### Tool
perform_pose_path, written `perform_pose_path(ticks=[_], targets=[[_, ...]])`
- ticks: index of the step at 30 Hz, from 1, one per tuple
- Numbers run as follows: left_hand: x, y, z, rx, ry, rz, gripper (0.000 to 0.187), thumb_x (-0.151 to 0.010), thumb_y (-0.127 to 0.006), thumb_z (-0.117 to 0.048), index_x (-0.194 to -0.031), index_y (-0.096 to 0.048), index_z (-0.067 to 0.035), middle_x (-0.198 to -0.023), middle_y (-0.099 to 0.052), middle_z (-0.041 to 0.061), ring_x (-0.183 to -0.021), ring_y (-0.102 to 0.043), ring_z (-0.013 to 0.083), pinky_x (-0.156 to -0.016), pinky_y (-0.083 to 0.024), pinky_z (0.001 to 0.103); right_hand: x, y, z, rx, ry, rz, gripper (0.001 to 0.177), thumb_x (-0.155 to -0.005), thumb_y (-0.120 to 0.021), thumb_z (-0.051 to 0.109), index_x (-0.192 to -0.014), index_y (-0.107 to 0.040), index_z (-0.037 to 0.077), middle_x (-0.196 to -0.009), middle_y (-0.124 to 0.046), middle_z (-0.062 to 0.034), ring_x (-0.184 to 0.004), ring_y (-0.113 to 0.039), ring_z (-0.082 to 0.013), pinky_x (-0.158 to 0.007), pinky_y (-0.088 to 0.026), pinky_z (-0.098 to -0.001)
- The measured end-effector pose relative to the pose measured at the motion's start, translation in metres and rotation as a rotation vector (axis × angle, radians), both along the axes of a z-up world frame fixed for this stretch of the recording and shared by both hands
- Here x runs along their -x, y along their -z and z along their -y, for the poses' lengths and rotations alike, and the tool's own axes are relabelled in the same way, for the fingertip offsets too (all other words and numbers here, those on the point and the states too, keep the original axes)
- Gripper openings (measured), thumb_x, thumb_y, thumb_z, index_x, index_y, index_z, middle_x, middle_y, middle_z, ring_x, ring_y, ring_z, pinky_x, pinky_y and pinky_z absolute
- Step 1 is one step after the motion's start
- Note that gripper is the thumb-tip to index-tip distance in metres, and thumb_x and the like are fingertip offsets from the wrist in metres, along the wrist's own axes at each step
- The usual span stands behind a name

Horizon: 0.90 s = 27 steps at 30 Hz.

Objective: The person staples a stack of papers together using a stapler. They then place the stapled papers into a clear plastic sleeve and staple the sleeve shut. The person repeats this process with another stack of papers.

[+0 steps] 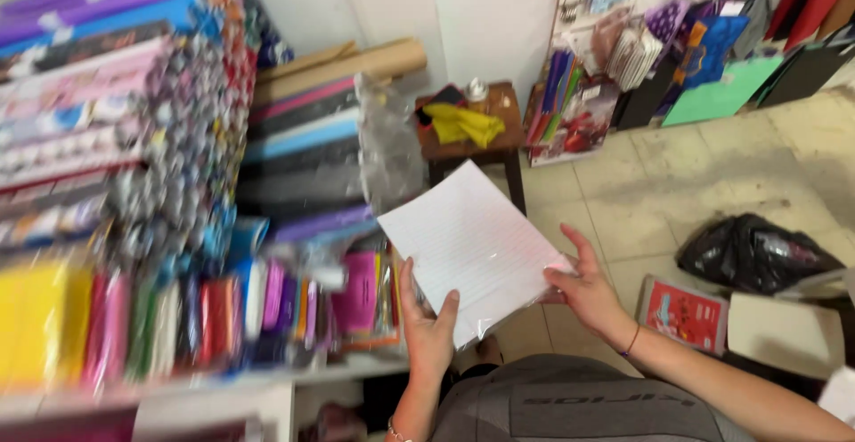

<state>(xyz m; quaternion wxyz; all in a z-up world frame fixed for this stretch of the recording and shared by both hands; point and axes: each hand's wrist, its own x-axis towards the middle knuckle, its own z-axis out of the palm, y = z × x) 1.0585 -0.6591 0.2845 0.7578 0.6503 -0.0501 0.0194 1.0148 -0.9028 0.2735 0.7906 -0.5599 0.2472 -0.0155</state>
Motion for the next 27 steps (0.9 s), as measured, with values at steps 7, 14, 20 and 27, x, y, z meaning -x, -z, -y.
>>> perform_pose_path(ticks=[7,14,20,27], targets=[[-0.168,-0.008,0.013,-0.300,-0.042,0.001,0.067,-0.088,-0.071,-0.006,-0.149,-0.045,-0.020,-0.174,-0.017,0.005,-0.114,-0.053,0.0029,-0.067,-0.040,0.020,-0.171,0.025,0.037,0.245,-0.223,-0.030,0.103,-0.083,-0.075,0.012,-0.165,-0.014,0.025,-0.096,-0.071,-0.0137,-0.074,-0.064,-0.0205,-0.062,-0.057,-0.0341],[-0.270,-0.033,0.030,-0.210,-0.101,-0.038,0.066,-0.089,-0.069,-0.002,-0.148,-0.044,-0.017,-0.173,-0.014,0.010,-0.119,-0.035,0.0127,-0.088,-0.032,0.026,-0.325,0.031,0.082,0.779,-0.397,-0.056,0.082,-0.092,-0.068,0.026,-0.161,-0.025,0.019,-0.109,-0.078,-0.0031,-0.077,-0.074,-0.0203,-0.069,-0.059,-0.0355],[-0.316,-0.046,0.053,-0.185,-0.214,-0.110,0.065,-0.090,-0.070,-0.007,-0.147,-0.042,-0.018,-0.173,-0.016,0.010,-0.160,-0.014,0.0267,-0.120,-0.029,0.048,-0.498,0.135,0.104,1.572,-0.684,0.219,0.085,-0.084,-0.072,0.031,-0.159,-0.035,0.017,-0.136,-0.061,-0.0134,-0.104,-0.063,-0.0388,-0.082,-0.055,-0.0500],[-0.342,-0.079,0.070,-0.075,-0.250,-0.048,0.061,-0.093,-0.065,0.003,-0.146,-0.041,-0.014,-0.173,-0.007,0.015,-0.157,-0.024,0.0274,-0.117,-0.041,0.039,-0.595,0.195,0.091,1.720,-1.263,0.071,0.091,-0.094,-0.047,0.011,-0.168,0.005,0.024,-0.088,-0.074,-0.0132,-0.072,-0.074,-0.0363,-0.059,-0.054,-0.0547]])
